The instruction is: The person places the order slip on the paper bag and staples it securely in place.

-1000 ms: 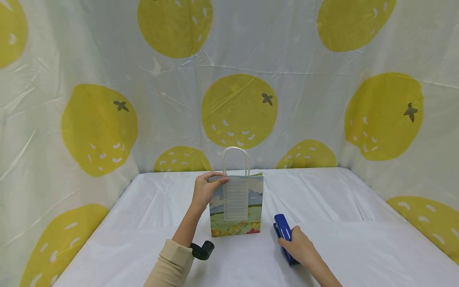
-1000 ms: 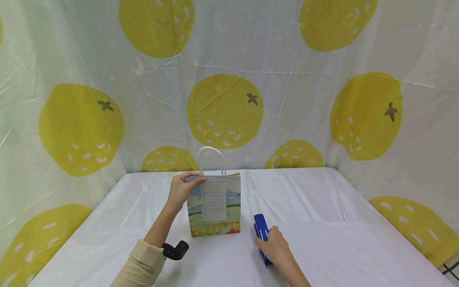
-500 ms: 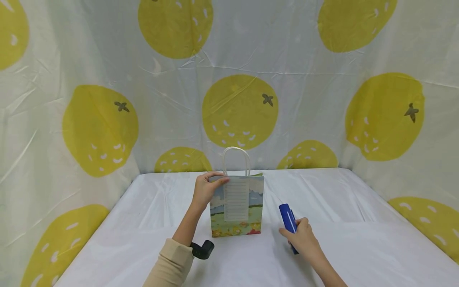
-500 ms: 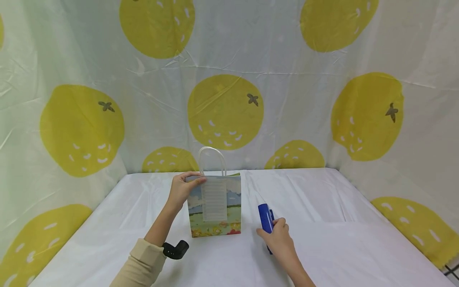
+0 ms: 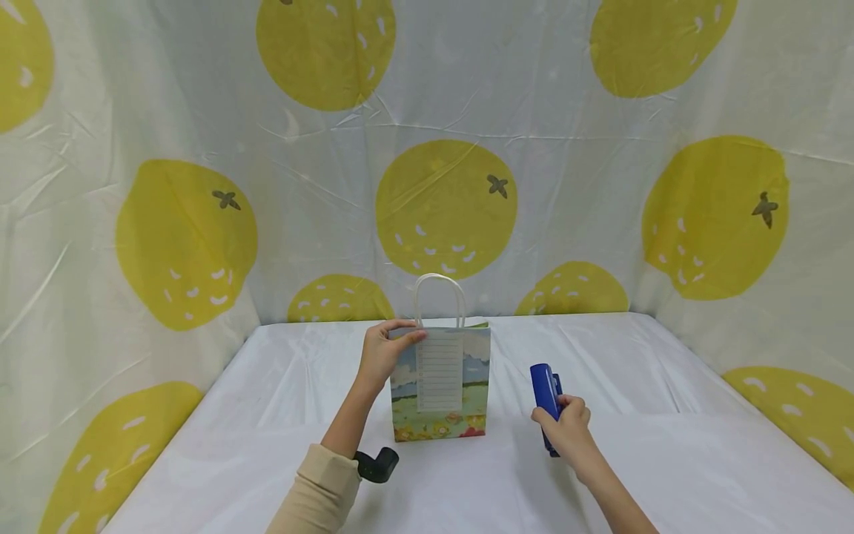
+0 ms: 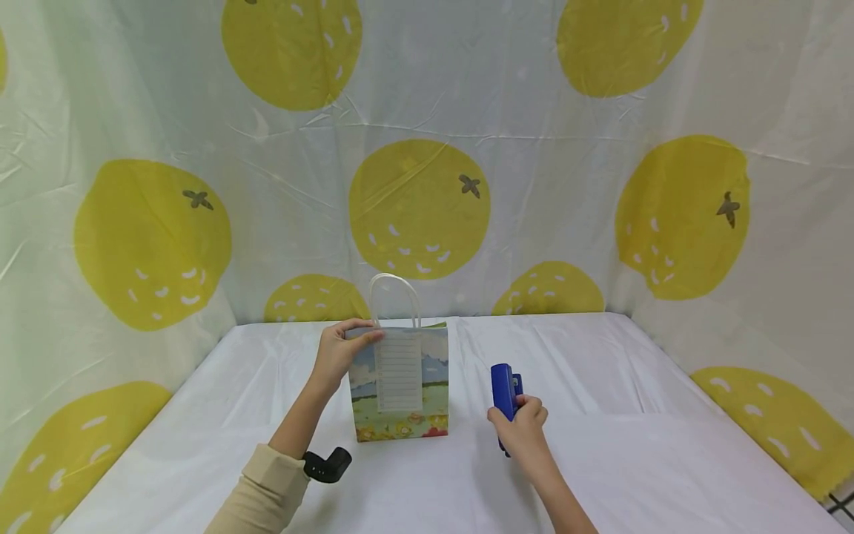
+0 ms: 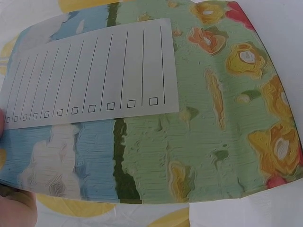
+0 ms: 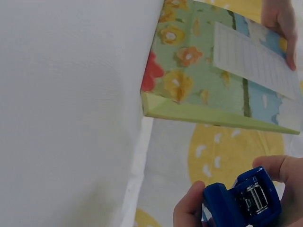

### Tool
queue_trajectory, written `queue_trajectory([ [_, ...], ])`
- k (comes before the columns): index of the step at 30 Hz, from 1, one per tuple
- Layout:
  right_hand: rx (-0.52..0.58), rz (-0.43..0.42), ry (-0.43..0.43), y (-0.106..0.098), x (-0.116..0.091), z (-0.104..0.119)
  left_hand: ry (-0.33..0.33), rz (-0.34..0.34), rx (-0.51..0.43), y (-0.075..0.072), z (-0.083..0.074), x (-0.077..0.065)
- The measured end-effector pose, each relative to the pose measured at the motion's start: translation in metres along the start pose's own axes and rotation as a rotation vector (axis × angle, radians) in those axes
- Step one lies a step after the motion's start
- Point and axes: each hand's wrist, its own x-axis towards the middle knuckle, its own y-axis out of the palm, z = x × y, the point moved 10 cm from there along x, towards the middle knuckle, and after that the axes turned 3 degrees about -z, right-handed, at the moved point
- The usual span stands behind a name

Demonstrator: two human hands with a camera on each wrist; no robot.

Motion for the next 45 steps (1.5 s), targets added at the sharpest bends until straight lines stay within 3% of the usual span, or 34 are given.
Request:
queue_trajectory([
  [11,0.152,0.046,-0.060,-0.002,-0.001,0.019,0.007,-0.001,-0.031,0.000,-0.002,0.001],
  [20,0.183,-0.052,-0.127,-0.019,-0.002,0.038,-0.003,0.004,-0.040,0.000,0.001,0.001],
  [31,0.224,-0.084,-0.090,-0.028,0.005,0.045,-0.006,0.005,-0.050,0.001,0.000,0.001],
  [35,0.288,-0.127,-0.096,-0.036,0.007,0.047,-0.008,0.002,-0.042,0.001,0.001,0.001],
  [39,0.442,-0.160,-0.089,-0.041,0.010,0.048,-0.006,0.000,-0.037,0.001,0.000,0.002],
  [41,0.515,-0.170,-0.083,-0.040,0.018,0.043,-0.006,-0.001,-0.039,0.001,0.000,0.002],
  [45,0.630,-0.179,-0.106,-0.030,0.068,-0.003,-0.011,0.001,-0.037,0.002,0.000,0.002],
])
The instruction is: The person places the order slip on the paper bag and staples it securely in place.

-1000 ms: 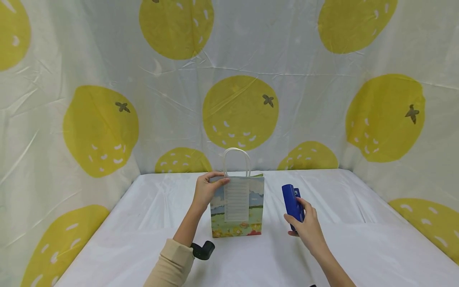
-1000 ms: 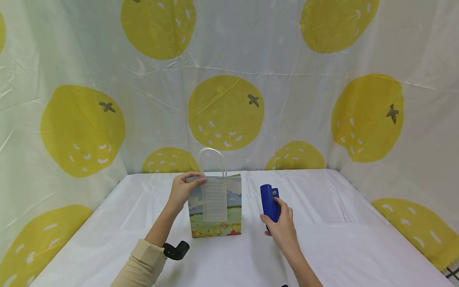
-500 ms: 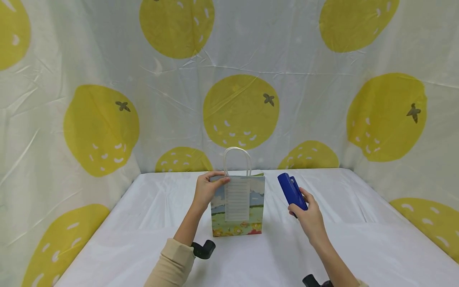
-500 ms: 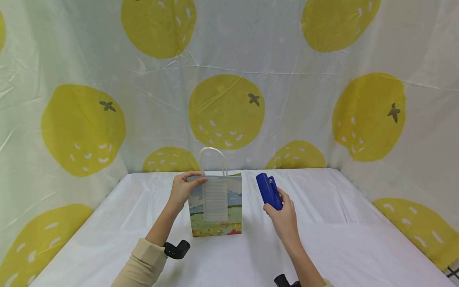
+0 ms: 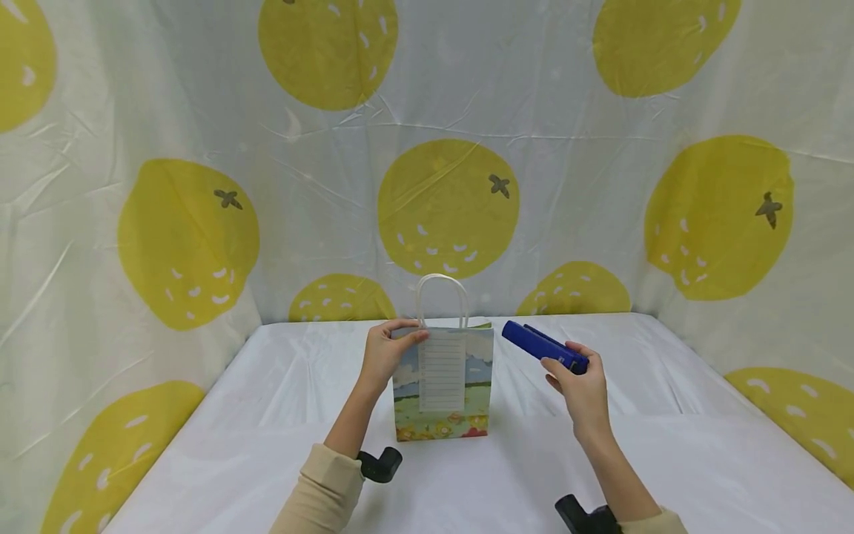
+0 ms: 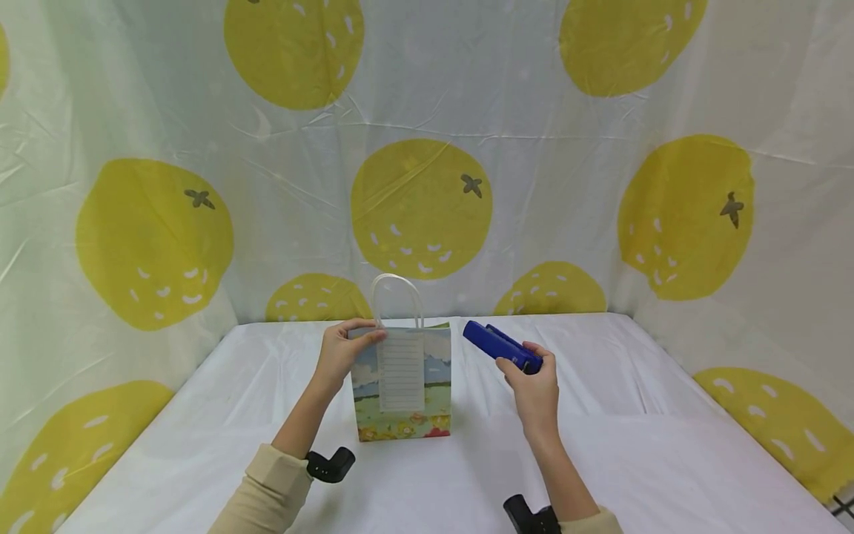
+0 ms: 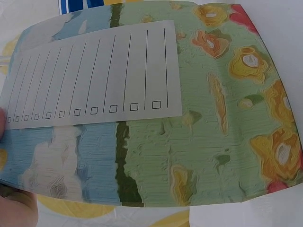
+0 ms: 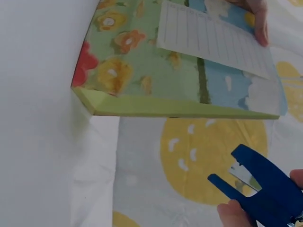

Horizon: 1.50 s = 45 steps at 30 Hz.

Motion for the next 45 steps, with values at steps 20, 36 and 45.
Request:
queue_trajectory([
  [20,0.433,0.145,0.318,0.045,-0.029,0.046,0.007,0.007,0.017,-0.001,-0.002,0.000],
  [36,0.851,0.413,0.562,0.083,-0.030,0.047,-0.009,0.006,0.015,-0.001,0.000,-0.001],
  [45,0.727,0.434,0.475,0.094,-0.027,0.066,-0.006,0.003,0.015,-0.001,0.001,0.000],
])
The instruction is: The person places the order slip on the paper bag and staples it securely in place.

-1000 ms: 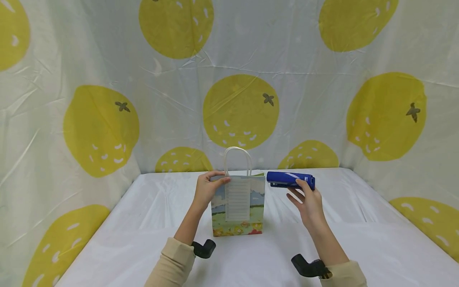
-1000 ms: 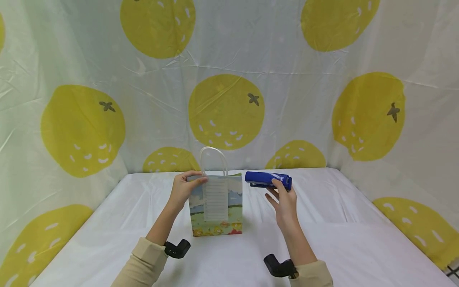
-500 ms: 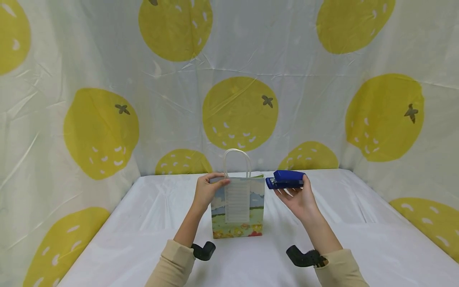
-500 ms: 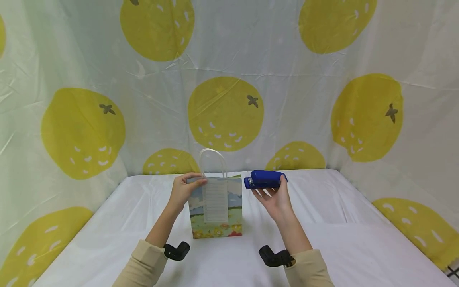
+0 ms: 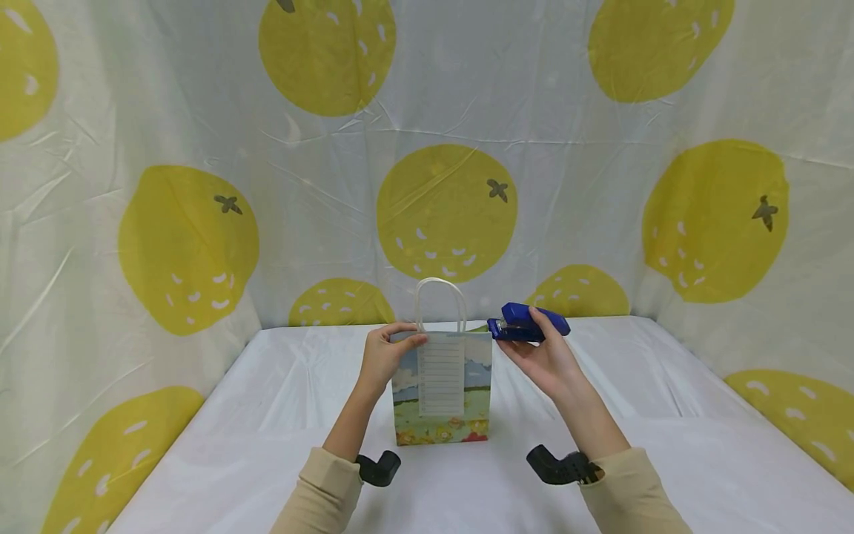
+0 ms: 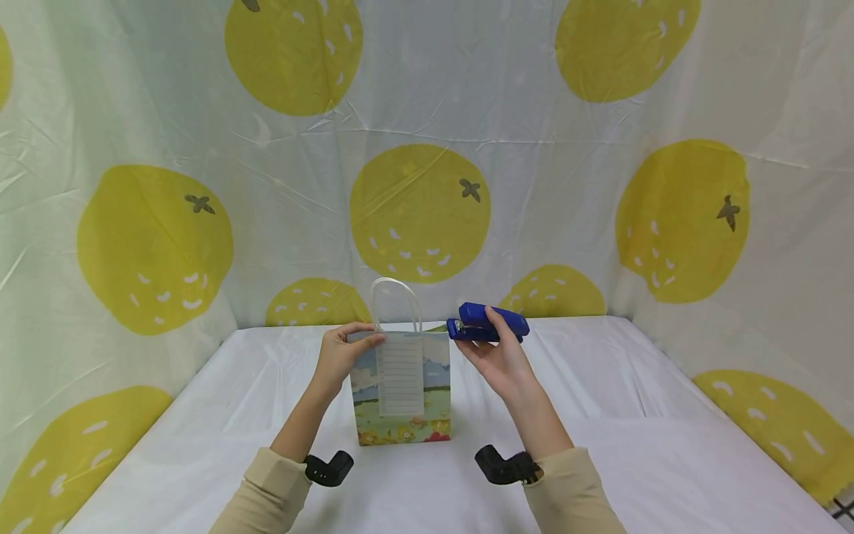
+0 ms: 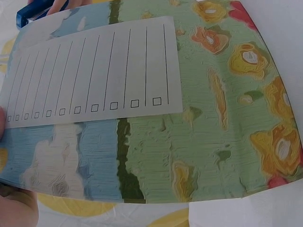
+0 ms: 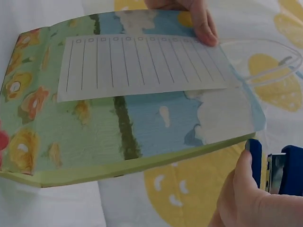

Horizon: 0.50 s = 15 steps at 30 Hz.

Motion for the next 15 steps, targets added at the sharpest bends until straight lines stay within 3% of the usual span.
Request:
queue_trajectory([
  [15,-0.084,-0.029,-0.115,0.022,0.009,0.021,0.005,0.011,-0.018,0.001,0.000,0.000],
])
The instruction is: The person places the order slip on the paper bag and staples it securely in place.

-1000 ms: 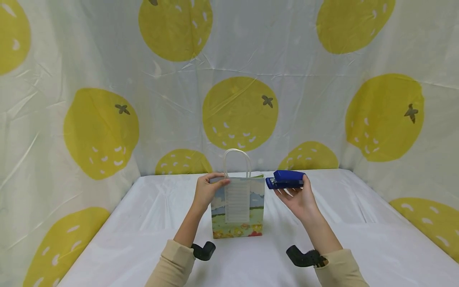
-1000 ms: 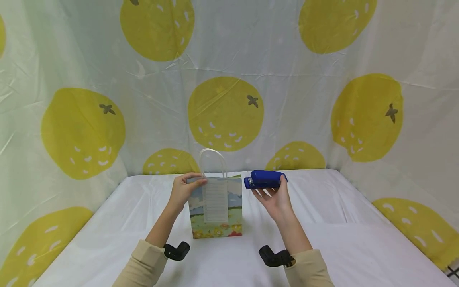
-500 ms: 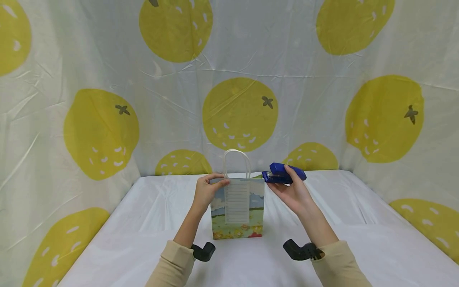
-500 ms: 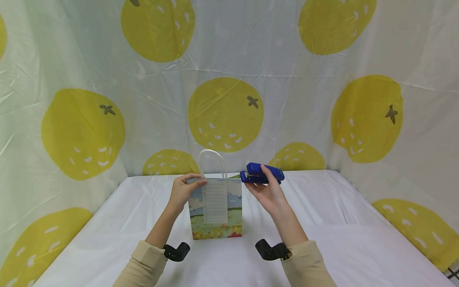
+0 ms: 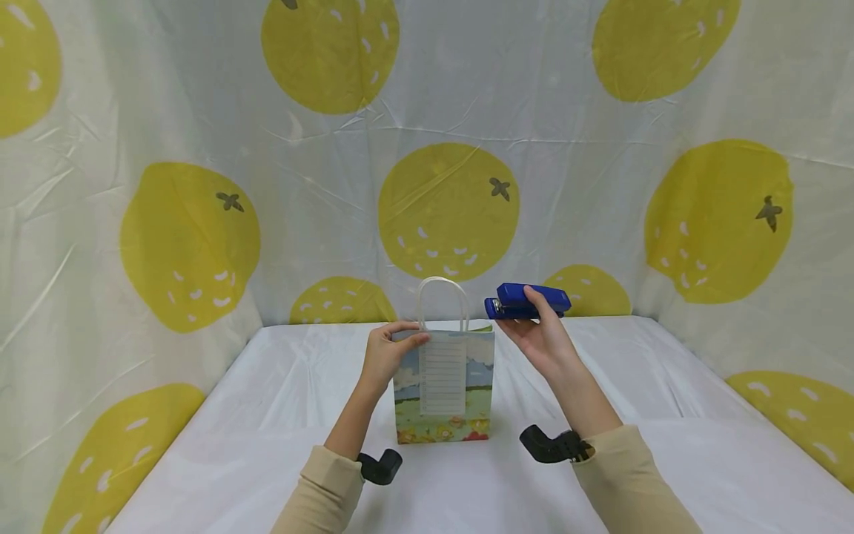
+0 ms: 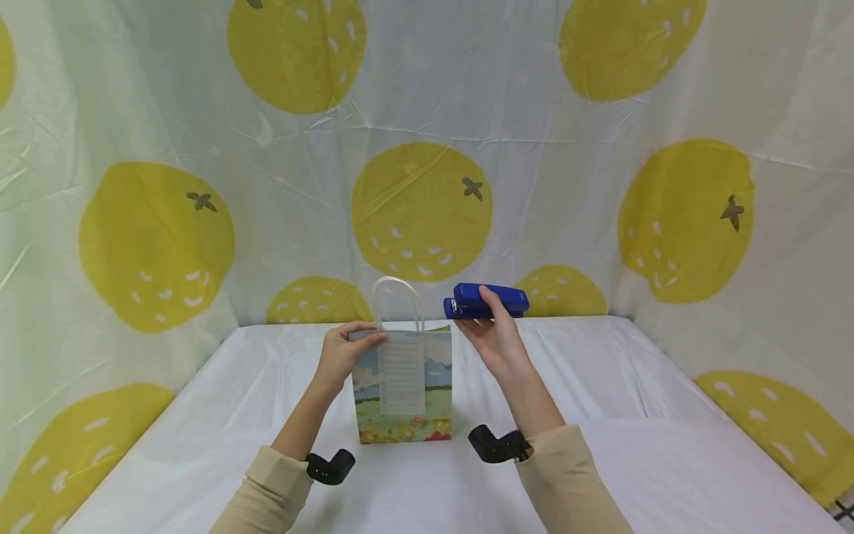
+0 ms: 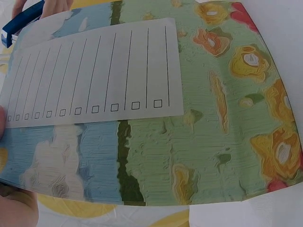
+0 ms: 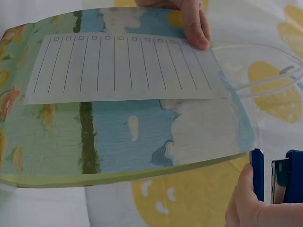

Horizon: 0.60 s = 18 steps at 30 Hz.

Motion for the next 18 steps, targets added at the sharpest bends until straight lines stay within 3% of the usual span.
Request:
queue_trajectory([
  [18,-0.201,-0.023,-0.076,0.023,0.014,0.002,0.004,0.004,-0.002,0.000,-0.001,0.001],
])
